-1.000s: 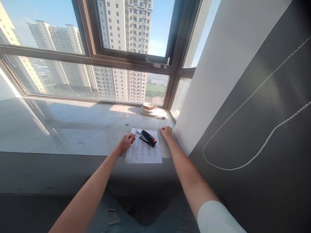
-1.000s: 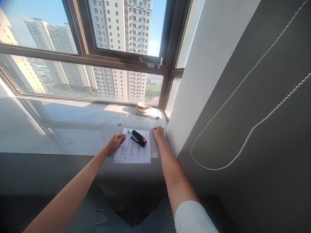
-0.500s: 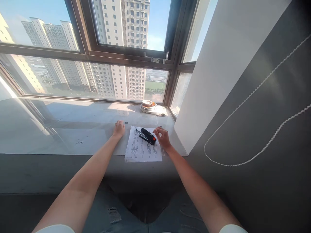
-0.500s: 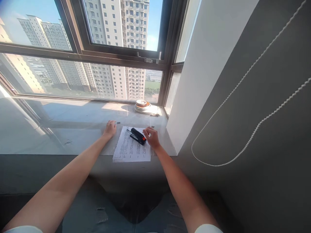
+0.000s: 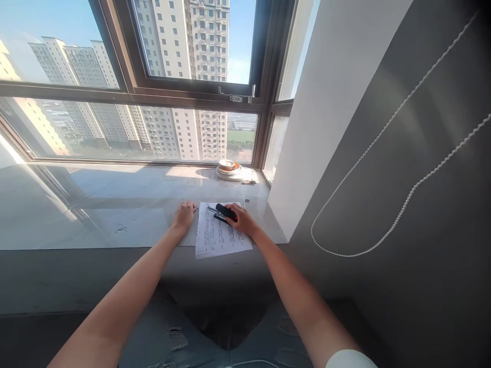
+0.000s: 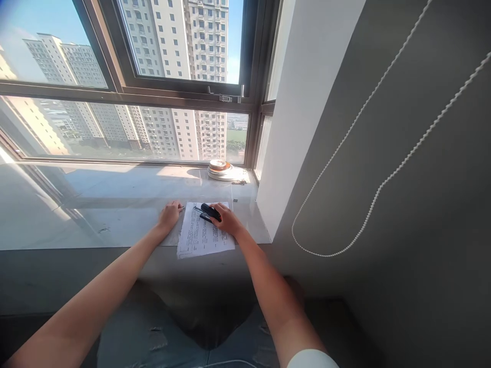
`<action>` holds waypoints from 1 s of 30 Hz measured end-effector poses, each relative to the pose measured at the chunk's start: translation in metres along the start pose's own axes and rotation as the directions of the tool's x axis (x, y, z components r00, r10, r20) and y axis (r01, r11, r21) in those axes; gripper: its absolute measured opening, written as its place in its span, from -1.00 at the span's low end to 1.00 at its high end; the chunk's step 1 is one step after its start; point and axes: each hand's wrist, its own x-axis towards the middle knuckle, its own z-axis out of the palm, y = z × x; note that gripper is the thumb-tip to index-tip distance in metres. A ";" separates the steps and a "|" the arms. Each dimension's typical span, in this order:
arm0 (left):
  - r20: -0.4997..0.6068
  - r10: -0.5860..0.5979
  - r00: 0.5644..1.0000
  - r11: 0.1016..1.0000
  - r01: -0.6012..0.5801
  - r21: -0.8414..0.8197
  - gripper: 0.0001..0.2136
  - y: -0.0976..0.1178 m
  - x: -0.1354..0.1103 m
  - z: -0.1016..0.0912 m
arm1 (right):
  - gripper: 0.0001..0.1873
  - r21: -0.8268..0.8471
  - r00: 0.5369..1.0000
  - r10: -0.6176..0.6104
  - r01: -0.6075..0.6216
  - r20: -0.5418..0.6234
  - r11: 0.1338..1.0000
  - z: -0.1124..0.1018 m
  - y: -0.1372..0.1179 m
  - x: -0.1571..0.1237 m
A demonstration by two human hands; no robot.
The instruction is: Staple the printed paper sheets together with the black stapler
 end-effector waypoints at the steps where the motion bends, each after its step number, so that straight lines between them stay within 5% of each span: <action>1: -0.008 -0.001 1.000 1.000 0.001 0.009 -0.82 0.001 -0.003 -0.001 | -0.51 -0.001 1.000 0.001 -0.001 0.000 1.000 0.000 0.000 0.000; 14: 0.025 -0.006 1.000 0.999 0.007 -0.041 -0.68 -0.004 -0.005 0.005 | -0.54 0.011 1.000 0.010 -0.010 -0.004 1.000 -0.001 -0.001 0.001; 30: -0.019 -0.032 0.999 0.999 0.032 -0.006 -0.83 0.002 -0.006 0.001 | -0.53 0.011 0.999 0.025 -0.025 -0.028 1.000 -0.001 -0.001 0.000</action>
